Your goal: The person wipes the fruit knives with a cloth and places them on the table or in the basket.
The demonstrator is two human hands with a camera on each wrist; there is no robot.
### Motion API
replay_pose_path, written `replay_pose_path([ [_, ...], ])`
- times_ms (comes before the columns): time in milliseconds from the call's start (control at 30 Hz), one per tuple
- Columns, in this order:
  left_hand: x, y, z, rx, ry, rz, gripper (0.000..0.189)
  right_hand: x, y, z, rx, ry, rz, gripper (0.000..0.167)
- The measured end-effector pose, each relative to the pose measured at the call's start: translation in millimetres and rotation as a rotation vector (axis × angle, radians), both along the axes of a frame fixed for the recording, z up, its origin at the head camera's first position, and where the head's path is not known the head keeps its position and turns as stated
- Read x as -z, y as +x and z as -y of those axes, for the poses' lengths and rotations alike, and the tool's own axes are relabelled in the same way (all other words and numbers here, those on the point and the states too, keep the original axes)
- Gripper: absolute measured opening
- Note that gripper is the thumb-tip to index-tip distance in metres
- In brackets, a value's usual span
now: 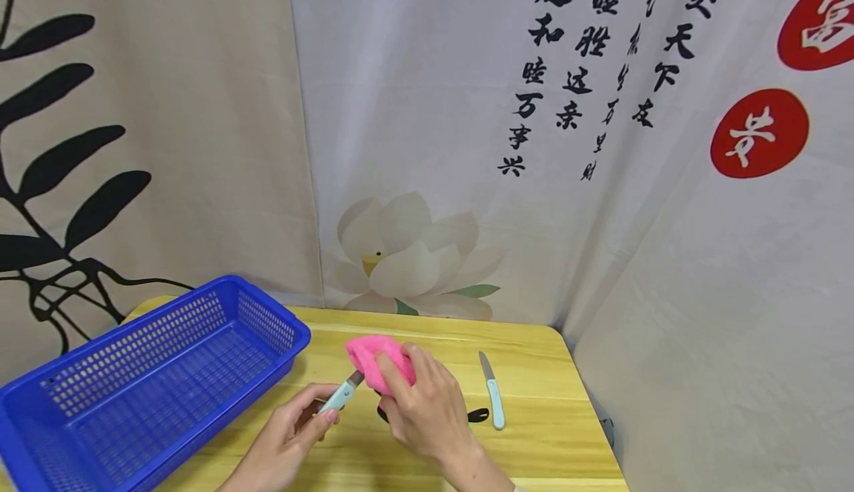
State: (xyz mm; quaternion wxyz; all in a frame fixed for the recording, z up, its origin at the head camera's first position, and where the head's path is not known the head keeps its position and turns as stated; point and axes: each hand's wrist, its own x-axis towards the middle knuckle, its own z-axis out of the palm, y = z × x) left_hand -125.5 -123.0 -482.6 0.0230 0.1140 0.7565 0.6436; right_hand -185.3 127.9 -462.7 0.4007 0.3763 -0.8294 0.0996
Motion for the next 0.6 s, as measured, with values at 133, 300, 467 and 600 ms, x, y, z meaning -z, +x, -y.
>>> replay_pose_path([
  [133,-1.6,0.9,-0.5,-0.01,-0.011,0.008,0.028,0.3,-4.4,-4.3,0.011,-0.011,0.019,0.056],
  [300,-1.1,1.1,0.4,-0.009,-0.014,0.005,0.029,1.3,-14.8,-12.5,0.008,-0.075,-0.036,0.054],
  [467,1.5,0.6,2.6,-0.027,0.007,0.042,0.032,-0.8,-22.1,-19.8,0.062,-0.169,-0.048,0.048],
  [600,3.2,0.2,3.7,-0.05,0.028,0.063,0.036,-2.2,-18.3,-17.4,0.03,-0.194,-0.057,0.043],
])
